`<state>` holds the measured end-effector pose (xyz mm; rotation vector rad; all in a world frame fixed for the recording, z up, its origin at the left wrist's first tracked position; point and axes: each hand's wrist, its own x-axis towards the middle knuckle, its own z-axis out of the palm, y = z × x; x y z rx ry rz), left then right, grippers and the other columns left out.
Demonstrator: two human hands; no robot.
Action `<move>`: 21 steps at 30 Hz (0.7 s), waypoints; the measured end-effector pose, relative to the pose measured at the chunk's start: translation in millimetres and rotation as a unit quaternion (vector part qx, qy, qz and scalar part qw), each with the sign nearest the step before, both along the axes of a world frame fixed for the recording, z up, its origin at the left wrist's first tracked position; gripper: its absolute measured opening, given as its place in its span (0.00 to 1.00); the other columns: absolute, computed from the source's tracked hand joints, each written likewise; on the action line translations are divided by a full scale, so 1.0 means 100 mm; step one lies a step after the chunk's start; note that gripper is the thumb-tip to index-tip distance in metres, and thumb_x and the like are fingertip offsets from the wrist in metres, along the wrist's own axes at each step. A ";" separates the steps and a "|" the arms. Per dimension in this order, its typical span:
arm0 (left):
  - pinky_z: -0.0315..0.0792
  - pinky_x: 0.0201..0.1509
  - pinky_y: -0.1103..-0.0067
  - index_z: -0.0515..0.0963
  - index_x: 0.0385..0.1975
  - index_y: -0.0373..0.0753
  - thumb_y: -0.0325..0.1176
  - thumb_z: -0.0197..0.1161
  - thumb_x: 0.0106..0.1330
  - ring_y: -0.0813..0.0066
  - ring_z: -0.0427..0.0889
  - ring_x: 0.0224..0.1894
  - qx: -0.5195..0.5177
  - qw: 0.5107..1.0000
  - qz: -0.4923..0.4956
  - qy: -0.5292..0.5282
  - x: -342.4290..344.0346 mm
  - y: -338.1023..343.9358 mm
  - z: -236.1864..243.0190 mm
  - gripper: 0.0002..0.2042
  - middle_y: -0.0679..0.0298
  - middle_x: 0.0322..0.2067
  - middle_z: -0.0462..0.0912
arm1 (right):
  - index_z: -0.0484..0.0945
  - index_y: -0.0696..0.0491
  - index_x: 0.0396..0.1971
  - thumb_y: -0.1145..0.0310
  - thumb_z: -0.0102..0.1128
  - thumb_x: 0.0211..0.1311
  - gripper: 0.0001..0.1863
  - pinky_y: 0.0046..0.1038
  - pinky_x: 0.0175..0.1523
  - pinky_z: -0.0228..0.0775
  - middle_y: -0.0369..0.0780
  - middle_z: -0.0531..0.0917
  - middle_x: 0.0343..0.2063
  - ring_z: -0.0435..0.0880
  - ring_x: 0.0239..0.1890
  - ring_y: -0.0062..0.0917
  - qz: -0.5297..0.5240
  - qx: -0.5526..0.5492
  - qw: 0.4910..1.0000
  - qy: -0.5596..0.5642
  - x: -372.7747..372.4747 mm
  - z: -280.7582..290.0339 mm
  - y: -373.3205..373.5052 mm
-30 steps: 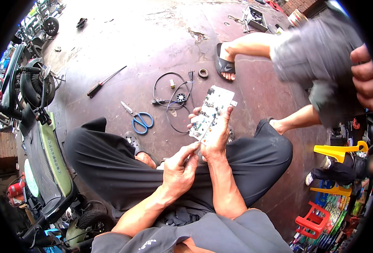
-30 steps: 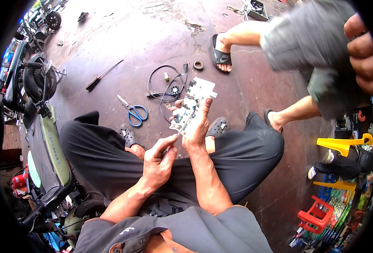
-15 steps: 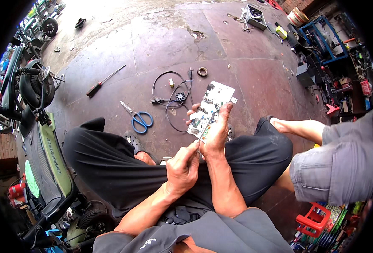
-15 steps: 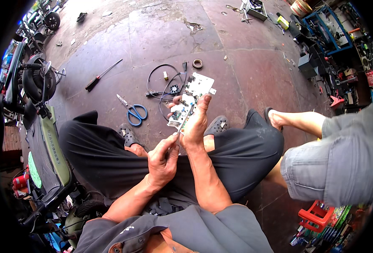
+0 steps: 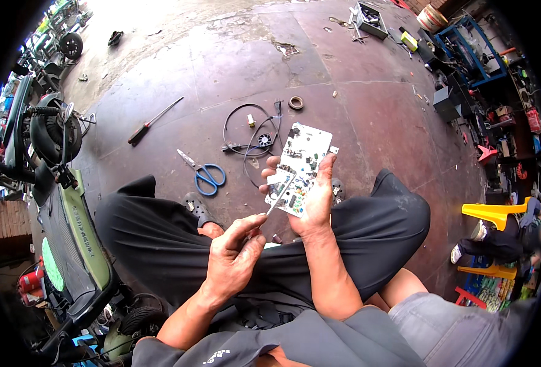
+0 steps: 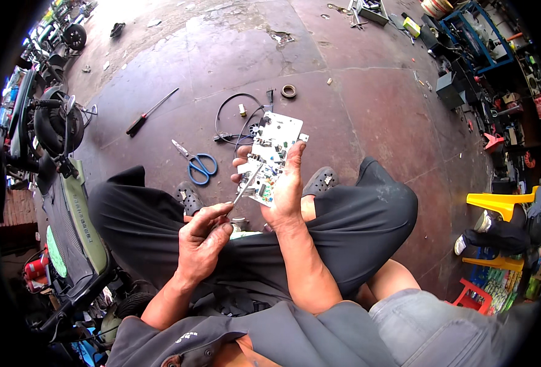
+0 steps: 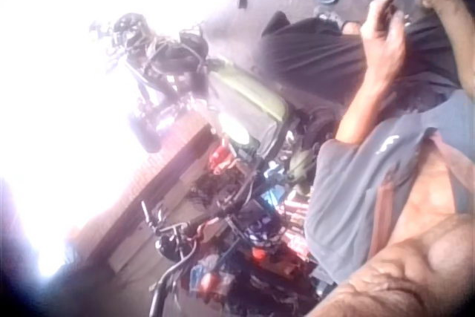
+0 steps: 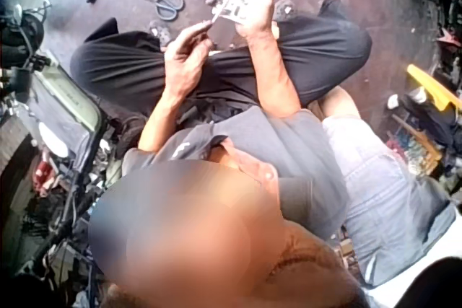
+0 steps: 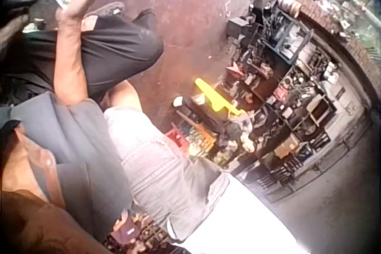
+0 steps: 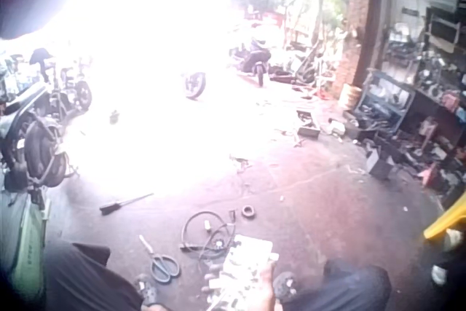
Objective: The person uses a screwdriver to disassemble or adjust components on a circuit board while sitting in a garage.
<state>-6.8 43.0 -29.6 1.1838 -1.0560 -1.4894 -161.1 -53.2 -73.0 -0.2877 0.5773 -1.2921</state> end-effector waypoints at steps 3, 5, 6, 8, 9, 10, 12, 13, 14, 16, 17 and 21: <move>0.68 0.46 0.86 0.73 0.55 0.30 0.17 0.56 0.65 0.85 0.72 0.40 0.002 1.000 -0.010 -0.027 0.00 -0.05 0.04 0.17 0.67 0.40 0.76 | 0.68 0.55 0.58 0.32 0.32 0.67 0.41 0.44 0.40 0.83 0.51 0.81 0.44 0.84 0.42 0.41 -0.020 0.006 1.000 0.021 0.03 0.02 -0.01; 0.69 0.48 0.85 0.73 0.55 0.29 0.16 0.55 0.64 0.83 0.73 0.41 -0.007 0.999 -0.017 -0.048 0.00 -0.07 0.06 0.18 0.66 0.40 0.76 | 0.68 0.55 0.58 0.31 0.32 0.66 0.41 0.43 0.41 0.83 0.51 0.81 0.44 0.84 0.42 0.41 -0.019 -0.006 0.999 0.031 0.01 0.02 -0.02; 0.69 0.49 0.85 0.73 0.55 0.29 0.16 0.55 0.64 0.82 0.73 0.41 -0.018 0.998 -0.021 -0.059 0.01 -0.07 0.06 0.18 0.65 0.40 0.77 | 0.68 0.55 0.58 0.31 0.32 0.66 0.41 0.43 0.41 0.82 0.51 0.81 0.44 0.84 0.42 0.41 -0.020 -0.012 0.999 0.036 0.00 0.03 -0.02; 0.69 0.49 0.84 0.73 0.54 0.28 0.16 0.55 0.64 0.81 0.73 0.41 -0.028 0.997 -0.027 -0.071 0.01 -0.07 0.07 0.18 0.64 0.40 0.77 | 0.67 0.55 0.59 0.31 0.32 0.66 0.41 0.43 0.41 0.83 0.51 0.81 0.44 0.84 0.43 0.41 -0.025 -0.009 0.999 0.039 0.00 0.02 0.00; 0.70 0.49 0.84 0.73 0.54 0.28 0.16 0.55 0.63 0.81 0.74 0.41 -0.028 0.997 -0.029 -0.072 0.01 -0.06 0.07 0.18 0.64 0.40 0.77 | 0.67 0.55 0.59 0.31 0.33 0.66 0.41 0.43 0.41 0.83 0.51 0.81 0.45 0.84 0.43 0.41 -0.027 -0.008 0.999 0.040 -0.01 0.02 0.00; 0.70 0.49 0.84 0.73 0.54 0.28 0.16 0.55 0.63 0.81 0.74 0.41 -0.028 0.997 -0.030 -0.072 0.01 -0.06 0.07 0.18 0.63 0.39 0.77 | 0.67 0.55 0.59 0.31 0.33 0.66 0.42 0.43 0.41 0.83 0.51 0.81 0.45 0.84 0.43 0.41 -0.029 -0.010 0.999 0.040 -0.01 0.02 0.00; 0.68 0.52 0.84 0.74 0.55 0.30 0.17 0.56 0.64 0.81 0.74 0.44 -0.020 0.996 -0.039 -0.074 0.02 -0.04 0.06 0.18 0.65 0.44 0.77 | 0.67 0.55 0.59 0.31 0.32 0.66 0.42 0.43 0.41 0.83 0.51 0.81 0.45 0.84 0.43 0.41 -0.031 -0.012 0.999 0.036 -0.01 0.04 0.00; 0.67 0.53 0.84 0.74 0.55 0.32 0.17 0.57 0.64 0.81 0.74 0.45 -0.016 0.996 -0.043 -0.075 0.02 -0.04 0.05 0.18 0.66 0.46 0.77 | 0.67 0.55 0.59 0.31 0.32 0.66 0.42 0.43 0.41 0.83 0.51 0.81 0.45 0.84 0.43 0.41 -0.030 -0.013 0.999 0.037 -0.01 0.03 -0.01; 0.67 0.53 0.84 0.74 0.55 0.31 0.17 0.57 0.64 0.82 0.74 0.45 -0.013 0.997 -0.040 -0.068 0.02 -0.04 0.05 0.18 0.66 0.46 0.76 | 0.67 0.55 0.59 0.31 0.32 0.66 0.42 0.43 0.41 0.83 0.51 0.81 0.45 0.84 0.43 0.41 -0.030 -0.015 0.999 0.038 0.00 0.02 -0.01; 0.67 0.52 0.84 0.74 0.55 0.31 0.17 0.57 0.64 0.82 0.74 0.45 -0.006 0.998 -0.032 -0.055 0.01 -0.04 0.05 0.18 0.66 0.45 0.76 | 0.67 0.55 0.59 0.31 0.32 0.66 0.42 0.43 0.40 0.83 0.52 0.81 0.45 0.84 0.43 0.41 -0.029 -0.014 0.999 0.044 0.01 0.02 -0.01; 0.67 0.52 0.84 0.74 0.55 0.31 0.17 0.57 0.64 0.82 0.74 0.45 -0.008 0.998 -0.038 -0.055 0.00 -0.05 0.05 0.18 0.66 0.45 0.76 | 0.67 0.55 0.59 0.31 0.32 0.66 0.42 0.43 0.41 0.83 0.52 0.81 0.45 0.84 0.43 0.41 -0.029 -0.013 0.998 0.050 0.01 0.03 0.00; 0.68 0.52 0.84 0.74 0.55 0.30 0.17 0.57 0.64 0.83 0.73 0.44 -0.006 0.997 -0.051 -0.058 -0.03 -0.08 0.06 0.18 0.66 0.45 0.76 | 0.67 0.55 0.59 0.31 0.32 0.66 0.42 0.43 0.41 0.82 0.52 0.81 0.45 0.84 0.43 0.41 -0.024 -0.016 0.998 0.054 0.02 0.00 0.01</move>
